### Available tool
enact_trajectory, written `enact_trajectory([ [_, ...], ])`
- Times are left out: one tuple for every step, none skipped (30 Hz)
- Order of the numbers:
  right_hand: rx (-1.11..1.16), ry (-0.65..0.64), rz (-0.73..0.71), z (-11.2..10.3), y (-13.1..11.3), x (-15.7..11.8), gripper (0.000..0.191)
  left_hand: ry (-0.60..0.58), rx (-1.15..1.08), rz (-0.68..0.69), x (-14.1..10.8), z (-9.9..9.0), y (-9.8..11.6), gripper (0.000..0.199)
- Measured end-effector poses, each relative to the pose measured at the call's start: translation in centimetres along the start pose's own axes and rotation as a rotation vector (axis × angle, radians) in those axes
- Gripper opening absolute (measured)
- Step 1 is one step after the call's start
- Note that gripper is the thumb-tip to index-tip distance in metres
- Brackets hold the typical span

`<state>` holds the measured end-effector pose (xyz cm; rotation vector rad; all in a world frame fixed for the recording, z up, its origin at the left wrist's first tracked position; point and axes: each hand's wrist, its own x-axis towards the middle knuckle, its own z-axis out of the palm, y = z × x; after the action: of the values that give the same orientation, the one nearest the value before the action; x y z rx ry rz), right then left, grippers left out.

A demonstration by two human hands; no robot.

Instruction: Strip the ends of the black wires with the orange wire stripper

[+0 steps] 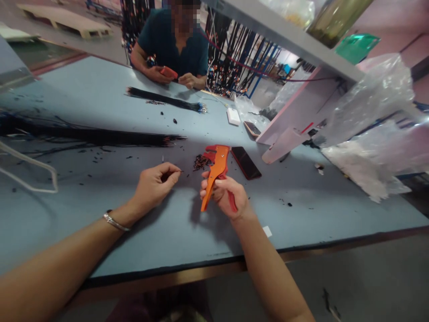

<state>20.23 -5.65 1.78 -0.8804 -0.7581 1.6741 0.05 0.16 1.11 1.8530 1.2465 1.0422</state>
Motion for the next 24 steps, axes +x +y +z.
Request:
enact_trajectory([
  [0.102, -0.014, 0.054, -0.2, 0.0, 0.1, 0.031, 0.001, 0.027, 0.015, 0.0, 0.0, -0.1, 0.023],
  [0.183, -0.012, 0.1, -0.3, 0.1, 0.2, 0.032, -0.006, 0.048, 0.029, 0.0, 0.1, -0.2, 0.023],
  [0.247, -0.003, 0.136, -0.4, 0.1, 0.3, 0.032, -0.012, 0.065, 0.04, 0.0, 0.2, -0.3, 0.024],
  [0.293, 0.007, 0.16, -0.4, 0.1, 0.4, 0.032, -0.017, 0.079, 0.048, -0.1, 0.2, -0.3, 0.024],
  [0.326, 0.015, 0.166, -0.4, 0.0, 0.3, 0.031, -0.021, 0.09, 0.053, -0.1, 0.3, -0.4, 0.024],
  [0.351, 0.022, 0.155, -0.4, -0.1, 0.3, 0.03, -0.026, 0.099, 0.054, -0.1, 0.3, -0.4, 0.024],
  [0.37, 0.029, 0.133, -0.3, -0.2, 0.2, 0.03, -0.028, 0.105, 0.054, -0.1, 0.3, -0.5, 0.025],
  [0.39, 0.04, 0.104, -0.3, -0.4, 0.2, 0.029, -0.03, 0.111, 0.054, -0.1, 0.3, -0.5, 0.025],
  [0.412, 0.061, 0.068, -0.3, -0.5, 0.1, 0.028, -0.028, 0.115, 0.054, -0.1, 0.3, -0.6, 0.025],
  [0.434, 0.09, 0.034, -0.3, -0.6, 0.2, 0.026, -0.027, 0.118, 0.054, -0.1, 0.3, -0.6, 0.025],
  [0.452, 0.13, 0.005, -0.4, -0.6, 0.2, 0.025, -0.026, 0.12, 0.054, -0.1, 0.3, -0.7, 0.025],
  [0.465, 0.174, -0.009, -0.6, -0.5, 0.4, 0.022, -0.025, 0.12, 0.054, -0.1, 0.3, -0.7, 0.025],
  [0.475, 0.218, -0.01, -0.8, -0.5, 0.5, 0.02, -0.028, 0.12, 0.053, -0.1, 0.3, -0.8, 0.025],
  [0.481, 0.252, 0.003, -0.9, -0.4, 0.7, 0.017, -0.033, 0.12, 0.052, -0.2, 0.3, -0.8, 0.025],
  [0.486, 0.27, 0.02, -1.1, -0.4, 0.8, 0.015, -0.037, 0.12, 0.052, -0.2, 0.3, -0.9, 0.025],
  [0.493, 0.268, 0.032, -1.1, -0.3, 0.8, 0.015, -0.042, 0.121, 0.052, -0.2, 0.3, -1.0, 0.024],
  [0.5, 0.249, 0.032, -1.1, -0.4, 0.8, 0.016, -0.044, 0.123, 0.051, -0.2, 0.3, -1.0, 0.024],
  [0.502, 0.217, 0.019, -1.1, -0.4, 0.8, 0.018, -0.045, 0.127, 0.049, -0.2, 0.3, -1.1, 0.024],
  [0.496, 0.182, -0.005, -1.0, -0.5, 0.7, 0.021, -0.044, 0.13, 0.047, -0.1, 0.4, -1.1, 0.024],
  [0.482, 0.153, -0.036, -1.0, -0.5, 0.6, 0.024, -0.04, 0.132, 0.044, -0.1, 0.4, -1.1, 0.024],
  [0.464, 0.135, -0.065, -1.0, -0.5, 0.6, 0.025, -0.036, 0.134, 0.04, -0.1, 0.4, -1.1, 0.024],
  [0.448, 0.132, -0.079, -1.0, -0.4, 0.6, 0.025, -0.036, 0.136, 0.036, 0.0, 0.4, -1.1, 0.025],
  [0.441, 0.144, -0.078, -1.0, -0.3, 0.7, 0.024, -0.039, 0.14, 0.031, 0.0, 0.4, -1.1, 0.025],
  [0.444, 0.169, -0.066, -1.1, -0.1, 0.8, 0.022, -0.043, 0.146, 0.028, 0.1, 0.4, -1.1, 0.025],
])
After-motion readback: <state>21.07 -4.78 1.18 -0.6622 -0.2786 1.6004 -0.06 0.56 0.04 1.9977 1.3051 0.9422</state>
